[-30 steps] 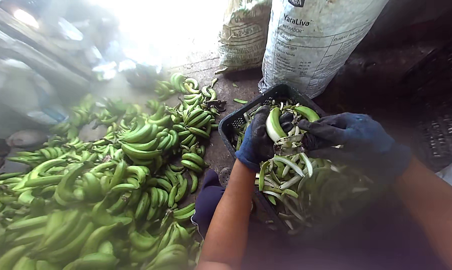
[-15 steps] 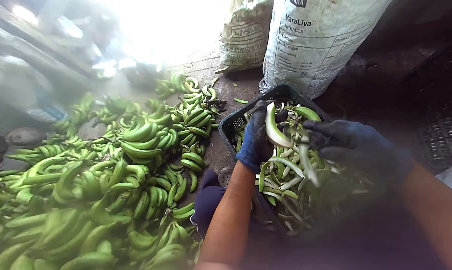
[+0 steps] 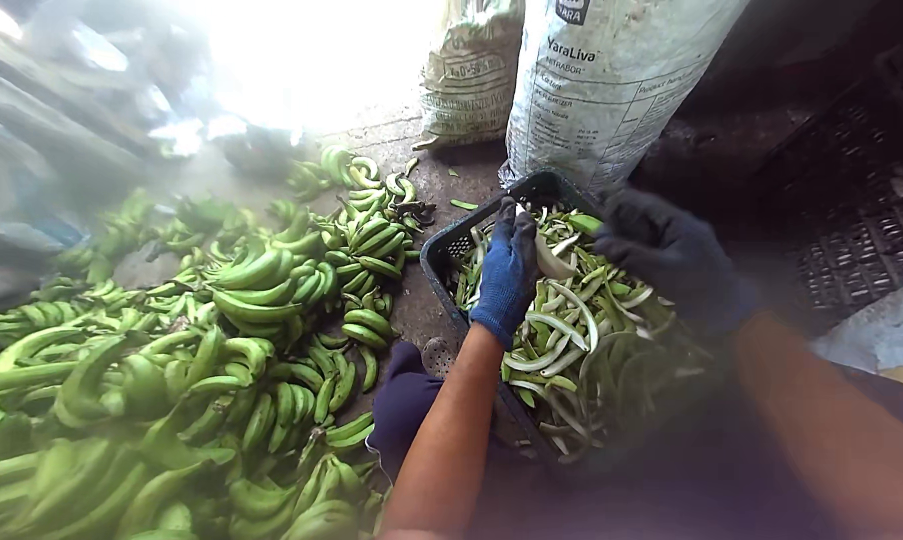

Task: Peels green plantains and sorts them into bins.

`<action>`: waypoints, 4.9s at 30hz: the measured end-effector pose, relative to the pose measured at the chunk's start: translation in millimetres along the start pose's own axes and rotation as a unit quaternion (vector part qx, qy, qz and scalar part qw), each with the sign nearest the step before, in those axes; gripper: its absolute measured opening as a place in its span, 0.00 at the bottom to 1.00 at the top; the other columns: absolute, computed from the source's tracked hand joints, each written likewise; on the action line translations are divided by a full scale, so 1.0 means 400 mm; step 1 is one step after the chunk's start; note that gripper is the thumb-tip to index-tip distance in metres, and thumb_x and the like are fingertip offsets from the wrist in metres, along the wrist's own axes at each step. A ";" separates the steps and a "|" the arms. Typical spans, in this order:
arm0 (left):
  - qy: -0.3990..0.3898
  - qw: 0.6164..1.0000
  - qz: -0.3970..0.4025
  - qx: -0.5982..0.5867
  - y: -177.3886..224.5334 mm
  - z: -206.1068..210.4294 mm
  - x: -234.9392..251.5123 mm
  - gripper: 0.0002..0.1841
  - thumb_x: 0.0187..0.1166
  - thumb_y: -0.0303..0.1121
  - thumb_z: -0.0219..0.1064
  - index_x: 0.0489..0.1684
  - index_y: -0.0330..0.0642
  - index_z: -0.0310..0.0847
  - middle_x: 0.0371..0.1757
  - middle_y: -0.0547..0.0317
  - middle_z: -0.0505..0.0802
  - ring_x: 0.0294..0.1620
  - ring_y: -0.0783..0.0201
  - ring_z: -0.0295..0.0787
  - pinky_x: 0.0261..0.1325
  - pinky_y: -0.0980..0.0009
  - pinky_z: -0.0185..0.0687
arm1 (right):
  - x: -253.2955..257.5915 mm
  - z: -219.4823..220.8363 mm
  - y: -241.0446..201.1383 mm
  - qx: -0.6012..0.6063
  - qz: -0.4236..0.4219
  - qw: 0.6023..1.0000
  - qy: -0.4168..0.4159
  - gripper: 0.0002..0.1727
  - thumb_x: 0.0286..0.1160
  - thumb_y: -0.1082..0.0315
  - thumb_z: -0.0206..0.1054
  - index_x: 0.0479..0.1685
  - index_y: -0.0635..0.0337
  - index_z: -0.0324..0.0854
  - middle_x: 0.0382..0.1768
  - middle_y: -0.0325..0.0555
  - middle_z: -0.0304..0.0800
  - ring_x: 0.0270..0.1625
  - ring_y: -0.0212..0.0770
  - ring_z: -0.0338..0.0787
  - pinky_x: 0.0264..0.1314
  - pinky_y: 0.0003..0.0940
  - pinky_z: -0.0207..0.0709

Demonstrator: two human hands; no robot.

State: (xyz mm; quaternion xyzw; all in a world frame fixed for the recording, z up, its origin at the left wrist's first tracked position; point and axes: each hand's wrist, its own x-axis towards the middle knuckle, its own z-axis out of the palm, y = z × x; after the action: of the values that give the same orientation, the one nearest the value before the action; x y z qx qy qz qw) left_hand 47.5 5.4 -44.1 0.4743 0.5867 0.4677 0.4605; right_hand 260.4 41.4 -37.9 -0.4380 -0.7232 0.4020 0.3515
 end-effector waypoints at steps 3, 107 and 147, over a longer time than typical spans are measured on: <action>-0.103 0.993 -0.021 -0.048 -0.018 0.045 -0.022 0.23 0.94 0.46 0.44 0.84 0.49 0.62 0.60 0.50 0.87 0.48 0.60 0.89 0.47 0.58 0.89 | -0.039 0.064 0.019 -0.071 0.033 0.996 -0.045 0.35 0.69 0.64 0.79 0.80 0.44 0.77 0.56 0.45 0.93 0.50 0.41 0.93 0.53 0.50 0.87; 0.085 0.925 0.036 -0.368 0.044 0.024 0.024 0.14 0.94 0.42 0.42 0.62 0.49 0.70 0.42 0.64 0.88 0.40 0.71 0.89 0.43 0.70 0.90 | -0.021 0.012 0.006 -0.249 -0.175 0.952 -0.033 0.34 0.71 0.50 0.70 0.82 0.39 0.76 0.60 0.52 0.88 0.60 0.55 0.87 0.58 0.59 0.81; 0.039 0.984 0.088 -0.148 0.054 0.024 -0.028 0.20 0.94 0.47 0.41 0.69 0.53 0.74 0.49 0.65 0.86 0.43 0.75 0.83 0.43 0.72 0.84 | 0.018 0.003 -0.001 -0.276 -0.128 0.952 -0.037 0.35 0.83 0.39 0.50 0.86 0.42 0.70 0.63 0.52 0.88 0.62 0.56 0.89 0.58 0.61 0.81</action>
State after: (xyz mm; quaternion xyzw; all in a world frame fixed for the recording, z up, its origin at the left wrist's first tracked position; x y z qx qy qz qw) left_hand 61.0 -2.2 -22.9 0.4322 0.4846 0.6062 0.4593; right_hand 256.6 47.6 -37.2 -0.4068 -0.8681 0.1545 0.2388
